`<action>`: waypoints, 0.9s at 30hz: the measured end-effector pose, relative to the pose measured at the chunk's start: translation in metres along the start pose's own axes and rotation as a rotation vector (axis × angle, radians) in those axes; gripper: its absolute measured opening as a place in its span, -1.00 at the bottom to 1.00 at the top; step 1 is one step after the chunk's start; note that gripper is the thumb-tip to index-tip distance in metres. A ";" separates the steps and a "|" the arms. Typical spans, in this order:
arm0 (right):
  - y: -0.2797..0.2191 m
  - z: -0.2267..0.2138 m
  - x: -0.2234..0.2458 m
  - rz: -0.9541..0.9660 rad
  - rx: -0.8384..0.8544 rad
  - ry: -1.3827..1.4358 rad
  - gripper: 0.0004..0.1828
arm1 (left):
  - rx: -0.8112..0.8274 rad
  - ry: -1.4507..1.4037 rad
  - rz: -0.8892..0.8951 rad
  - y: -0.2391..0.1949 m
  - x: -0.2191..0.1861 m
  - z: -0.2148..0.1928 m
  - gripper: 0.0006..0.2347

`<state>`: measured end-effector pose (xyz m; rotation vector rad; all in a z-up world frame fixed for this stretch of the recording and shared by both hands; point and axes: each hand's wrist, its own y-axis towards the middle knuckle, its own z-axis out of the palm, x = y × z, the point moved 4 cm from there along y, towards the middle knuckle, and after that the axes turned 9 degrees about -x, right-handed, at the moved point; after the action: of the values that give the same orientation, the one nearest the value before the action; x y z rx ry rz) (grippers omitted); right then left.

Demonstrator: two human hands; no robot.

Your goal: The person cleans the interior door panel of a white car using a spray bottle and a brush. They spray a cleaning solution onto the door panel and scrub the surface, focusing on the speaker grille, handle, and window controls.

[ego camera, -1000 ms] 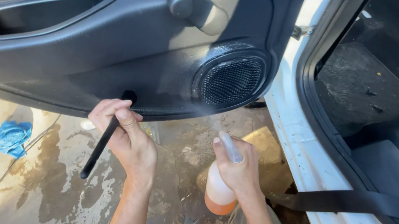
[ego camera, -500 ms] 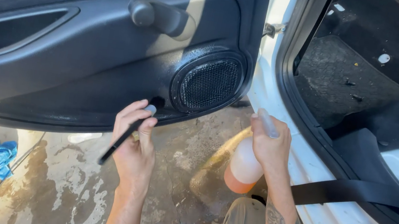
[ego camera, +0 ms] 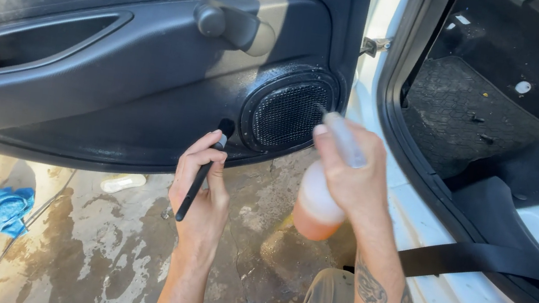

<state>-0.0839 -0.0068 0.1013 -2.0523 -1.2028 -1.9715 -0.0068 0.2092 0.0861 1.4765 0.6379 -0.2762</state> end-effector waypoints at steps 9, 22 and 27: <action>-0.003 0.012 0.008 0.000 0.043 0.023 -0.57 | -0.041 -0.067 -0.003 0.015 -0.023 0.018 -0.86; -0.041 -0.031 -0.103 0.091 -0.120 -0.200 -0.68 | 0.484 -0.177 0.343 0.023 -0.009 0.163 -0.62; -0.069 -0.051 -0.148 0.212 -0.185 -0.191 -0.65 | 0.531 -0.059 0.426 0.032 0.007 0.102 -0.57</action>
<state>-0.1469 -0.0574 -0.0499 -2.3914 -0.8112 -1.8874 0.0394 0.1143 0.1053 2.0612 0.1896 -0.1605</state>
